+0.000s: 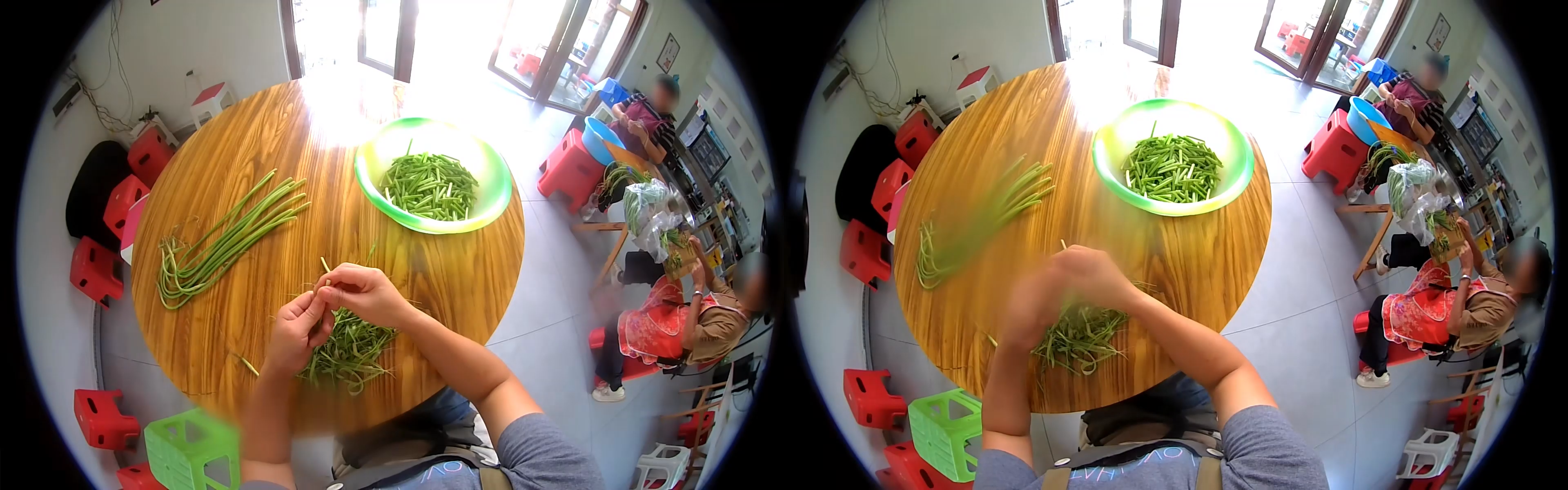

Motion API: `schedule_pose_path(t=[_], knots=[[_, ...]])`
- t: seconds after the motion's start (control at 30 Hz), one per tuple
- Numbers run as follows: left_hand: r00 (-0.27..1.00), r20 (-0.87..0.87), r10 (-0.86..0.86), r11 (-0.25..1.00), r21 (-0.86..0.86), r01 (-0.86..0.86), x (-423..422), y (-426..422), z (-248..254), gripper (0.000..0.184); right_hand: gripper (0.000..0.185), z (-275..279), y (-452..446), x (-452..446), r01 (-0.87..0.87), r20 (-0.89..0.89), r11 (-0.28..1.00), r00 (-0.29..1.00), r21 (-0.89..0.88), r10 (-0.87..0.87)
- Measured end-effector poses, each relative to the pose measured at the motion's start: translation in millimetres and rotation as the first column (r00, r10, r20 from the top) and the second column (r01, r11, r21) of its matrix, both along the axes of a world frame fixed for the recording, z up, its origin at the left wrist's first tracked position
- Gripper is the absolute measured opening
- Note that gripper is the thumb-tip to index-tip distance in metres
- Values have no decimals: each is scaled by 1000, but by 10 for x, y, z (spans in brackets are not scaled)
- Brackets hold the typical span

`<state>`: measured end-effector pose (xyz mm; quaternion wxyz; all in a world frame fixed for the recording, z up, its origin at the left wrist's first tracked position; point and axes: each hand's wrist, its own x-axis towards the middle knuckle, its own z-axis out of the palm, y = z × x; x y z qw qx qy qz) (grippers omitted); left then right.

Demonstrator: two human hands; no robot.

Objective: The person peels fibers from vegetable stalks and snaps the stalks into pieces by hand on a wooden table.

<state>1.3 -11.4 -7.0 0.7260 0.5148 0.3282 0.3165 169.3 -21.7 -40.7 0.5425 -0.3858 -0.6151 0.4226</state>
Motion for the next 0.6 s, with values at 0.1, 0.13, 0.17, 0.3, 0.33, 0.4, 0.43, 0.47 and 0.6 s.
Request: schedule_pose_path(t=[0.1,0.13,0.17,0.3,0.33,0.4,0.43,0.47,0.6], knots=[[996,90,-5,993,-121,16,-20,24,-33,22,18,-25,13,-9,-10,-123,995,992,-103,-2],[995,103,-6,990,-137,20,-4,25,-39,21,17,-10,6,-13,9,-136,990,990,-143,-29],[1000,19,-2,997,-71,3,20,5,-27,21,16,8,-15,-18,27,-150,982,987,-185,-55],[987,-161,11,993,117,8,57,-56,85,20,18,203,-27,-12,277,-65,947,955,-166,-291],[985,-171,8,991,134,16,44,-71,113,19,24,210,-15,35,254,-26,958,965,-132,-260],[978,-208,-16,997,76,32,72,-25,125,21,37,183,-7,96,182,-74,969,978,-164,-197],[989,-143,-35,993,109,50,47,14,6,21,44,166,-11,95,145,-160,965,970,-221,-182],[996,-75,-40,996,72,46,1,27,-39,21,52,175,-7,73,91,-344,932,913,-351,-219],[991,137,-5,980,-197,32,-38,13,51,21,54,198,28,88,-62,-528,891,823,-451,-210]])
